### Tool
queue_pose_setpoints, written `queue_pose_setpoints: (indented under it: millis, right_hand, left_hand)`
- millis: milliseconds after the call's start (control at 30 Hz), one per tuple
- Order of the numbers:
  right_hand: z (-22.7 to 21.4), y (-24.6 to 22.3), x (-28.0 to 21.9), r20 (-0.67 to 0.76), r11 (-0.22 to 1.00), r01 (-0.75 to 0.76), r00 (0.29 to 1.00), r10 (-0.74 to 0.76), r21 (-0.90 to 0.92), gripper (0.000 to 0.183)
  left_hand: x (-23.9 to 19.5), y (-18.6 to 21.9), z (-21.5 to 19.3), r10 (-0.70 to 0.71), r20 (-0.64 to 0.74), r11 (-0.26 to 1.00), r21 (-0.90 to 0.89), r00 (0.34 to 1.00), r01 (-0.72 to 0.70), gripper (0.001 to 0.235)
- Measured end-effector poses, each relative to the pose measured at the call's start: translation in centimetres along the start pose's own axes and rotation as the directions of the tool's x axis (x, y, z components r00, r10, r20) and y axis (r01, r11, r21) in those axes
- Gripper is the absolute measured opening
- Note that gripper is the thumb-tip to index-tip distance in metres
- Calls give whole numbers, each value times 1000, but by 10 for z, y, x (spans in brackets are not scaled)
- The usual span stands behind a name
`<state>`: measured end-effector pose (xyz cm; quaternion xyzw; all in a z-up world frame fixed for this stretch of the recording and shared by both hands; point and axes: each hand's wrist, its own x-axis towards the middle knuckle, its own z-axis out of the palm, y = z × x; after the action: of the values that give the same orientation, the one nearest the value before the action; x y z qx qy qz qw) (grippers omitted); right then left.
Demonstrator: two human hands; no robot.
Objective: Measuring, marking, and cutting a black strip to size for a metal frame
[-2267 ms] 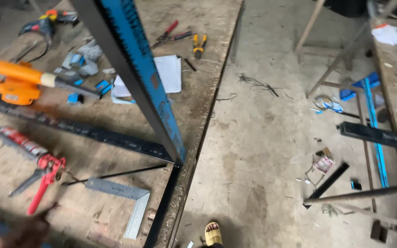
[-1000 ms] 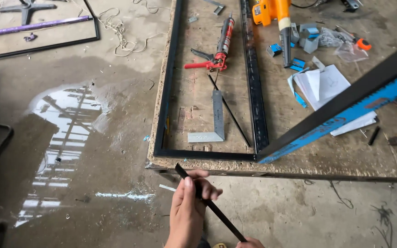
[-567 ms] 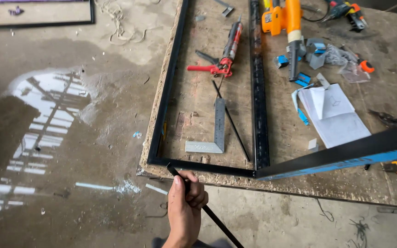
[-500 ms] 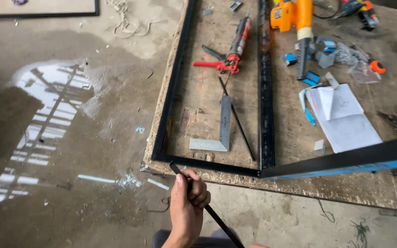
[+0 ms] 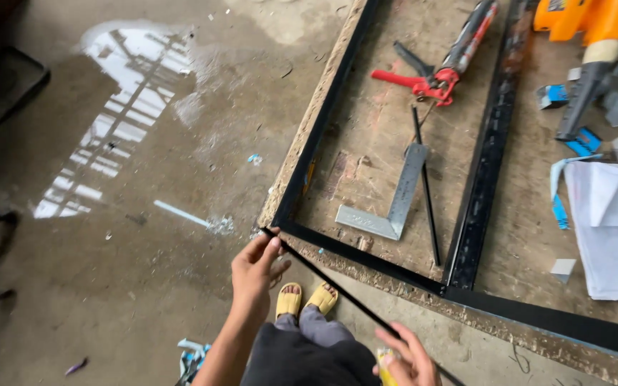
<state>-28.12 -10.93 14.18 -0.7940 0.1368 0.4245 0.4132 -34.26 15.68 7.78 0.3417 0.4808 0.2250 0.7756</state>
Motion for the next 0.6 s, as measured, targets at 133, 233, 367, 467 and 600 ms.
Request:
queue_pose_setpoints:
  millis: [133,233,367,467,600]
  right_hand:
    - [17,-58,1,-128,989,-87,986,103,123,53]
    - [3,-19,53,-20,994,45,999,-43,101,58]
    - [1,-33,56,-39,999,47,998,-47,-2,56]
    - [2,-26,71,-77,998,45,996,-49,-46,56]
    - [10,12,98,-173,933,355,924,-341,57,43]
  left_hand:
    - [31,-3,-8,-21,-31,998,64,999,23,20]
    - [51,0,-14,-24,-15,999,43,1000,25,23]
    - [51,19,-6,-6,-3,994,106,1000,6,26]
    - [63,18,-9,-68,-18,965,254,997,71,27]
    - [73,19,-23,-140,-10,935,329,990,135,23]
